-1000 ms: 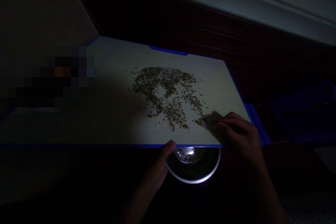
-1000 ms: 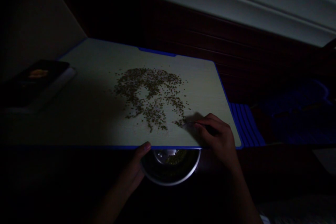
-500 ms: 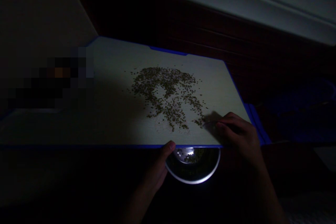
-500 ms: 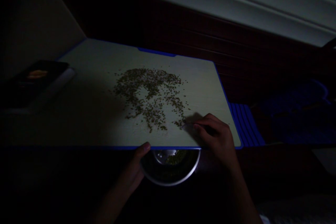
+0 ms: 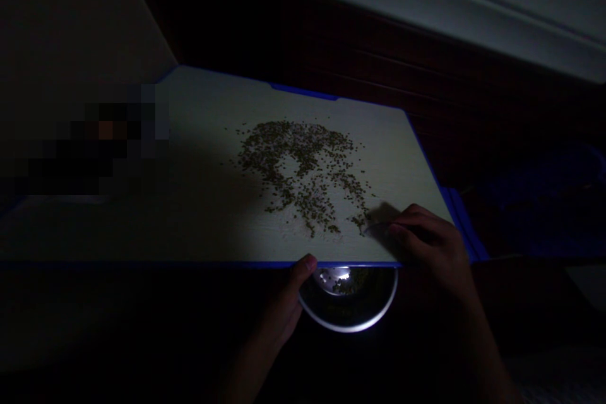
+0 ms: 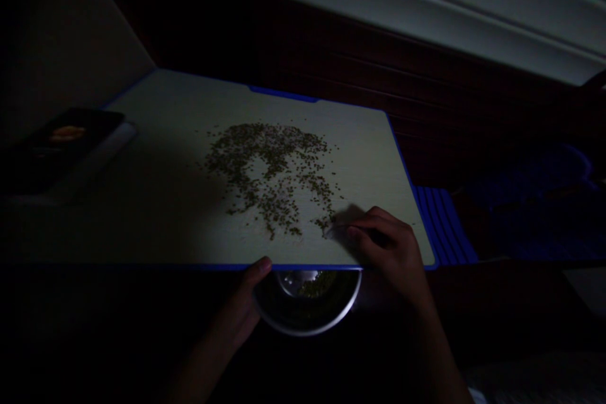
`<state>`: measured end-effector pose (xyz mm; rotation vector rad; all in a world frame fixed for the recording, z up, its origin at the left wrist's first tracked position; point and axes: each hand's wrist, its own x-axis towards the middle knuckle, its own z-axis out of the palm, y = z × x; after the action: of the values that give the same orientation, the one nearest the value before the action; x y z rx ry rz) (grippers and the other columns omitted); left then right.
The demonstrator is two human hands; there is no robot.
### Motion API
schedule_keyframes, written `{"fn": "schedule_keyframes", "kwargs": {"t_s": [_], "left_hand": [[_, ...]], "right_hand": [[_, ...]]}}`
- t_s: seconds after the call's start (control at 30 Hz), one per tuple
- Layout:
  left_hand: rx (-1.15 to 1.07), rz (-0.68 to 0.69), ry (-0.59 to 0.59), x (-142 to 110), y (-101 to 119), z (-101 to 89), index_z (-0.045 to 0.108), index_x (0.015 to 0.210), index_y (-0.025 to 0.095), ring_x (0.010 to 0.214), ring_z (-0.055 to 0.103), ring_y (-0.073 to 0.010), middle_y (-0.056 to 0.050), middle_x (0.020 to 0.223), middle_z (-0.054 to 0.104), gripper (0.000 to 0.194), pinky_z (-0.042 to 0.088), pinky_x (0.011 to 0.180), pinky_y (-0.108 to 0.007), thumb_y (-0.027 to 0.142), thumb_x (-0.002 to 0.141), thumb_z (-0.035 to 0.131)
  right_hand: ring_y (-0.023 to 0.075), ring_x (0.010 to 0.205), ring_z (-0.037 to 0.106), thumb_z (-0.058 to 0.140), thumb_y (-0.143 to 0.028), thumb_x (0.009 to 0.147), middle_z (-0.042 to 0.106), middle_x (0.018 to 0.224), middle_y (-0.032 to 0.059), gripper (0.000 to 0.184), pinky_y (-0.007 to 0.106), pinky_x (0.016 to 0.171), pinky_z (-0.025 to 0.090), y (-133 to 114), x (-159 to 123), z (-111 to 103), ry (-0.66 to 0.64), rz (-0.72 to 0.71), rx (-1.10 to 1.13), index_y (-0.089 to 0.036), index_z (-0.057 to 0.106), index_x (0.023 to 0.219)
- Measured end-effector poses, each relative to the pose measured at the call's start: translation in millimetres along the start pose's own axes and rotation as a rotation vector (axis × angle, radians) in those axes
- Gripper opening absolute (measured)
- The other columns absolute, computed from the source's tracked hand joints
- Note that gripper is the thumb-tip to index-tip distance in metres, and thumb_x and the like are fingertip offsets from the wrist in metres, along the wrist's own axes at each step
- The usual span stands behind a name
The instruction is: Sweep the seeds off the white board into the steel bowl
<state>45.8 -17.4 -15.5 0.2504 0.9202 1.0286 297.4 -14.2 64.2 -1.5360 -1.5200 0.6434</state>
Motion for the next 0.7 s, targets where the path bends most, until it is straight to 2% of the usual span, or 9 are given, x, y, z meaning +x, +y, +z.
{"fn": "schedule_keyframes", "kwargs": {"t_s": [0.23,0.4,0.57,0.7], "left_hand": [[0.001,0.004,-0.022,2.8,-1.5,-3.2,0.074,0.135,0.016,0.135,0.068,-0.0419,-0.016,0.129,0.082,0.071,0.05,0.12,-0.055,0.036,0.072,0.096],[0.011,-0.031,-0.051,4.3,-3.1,-6.8,0.077,0.127,0.013,0.137,0.067,-0.0422,-0.018,0.127,0.083,0.063,0.048,0.121,-0.054,0.036,0.072,0.096],[-0.008,-0.002,-0.031,3.6,-2.2,-5.7,0.071,0.139,0.015,0.136,0.067,-0.04,-0.017,0.13,0.082,0.071,0.047,0.122,-0.054,0.037,0.076,0.094],[-0.006,-0.005,-0.062,2.2,-0.6,-3.8,0.07,0.141,0.014,0.138,0.066,-0.0402,-0.018,0.129,0.082,0.072,0.048,0.121,-0.053,0.033,0.076,0.094]], "right_hand": [[0.0187,0.079,0.064,0.079,-0.036,0.092,0.069,0.085,-0.0002,0.007,0.035,0.065,0.044,2.9,-0.4,-0.6,-0.007,0.003,0.0,-0.032,0.083,0.087],[0.0177,0.077,0.064,0.08,-0.034,0.092,0.069,0.083,-0.0007,0.005,0.035,0.063,0.044,3.1,-0.1,-0.4,-0.04,-0.039,0.011,-0.032,0.083,0.088],[0.017,0.072,0.062,0.08,-0.032,0.093,0.067,0.079,-0.0006,0.006,0.034,0.06,0.044,0.8,0.2,-0.4,-0.089,-0.07,0.024,-0.032,0.083,0.088],[0.0167,0.07,0.061,0.08,-0.031,0.093,0.067,0.077,-0.0005,0.007,0.034,0.059,0.044,-2.7,1.0,-0.7,-0.118,-0.102,0.025,-0.032,0.083,0.087]]}}
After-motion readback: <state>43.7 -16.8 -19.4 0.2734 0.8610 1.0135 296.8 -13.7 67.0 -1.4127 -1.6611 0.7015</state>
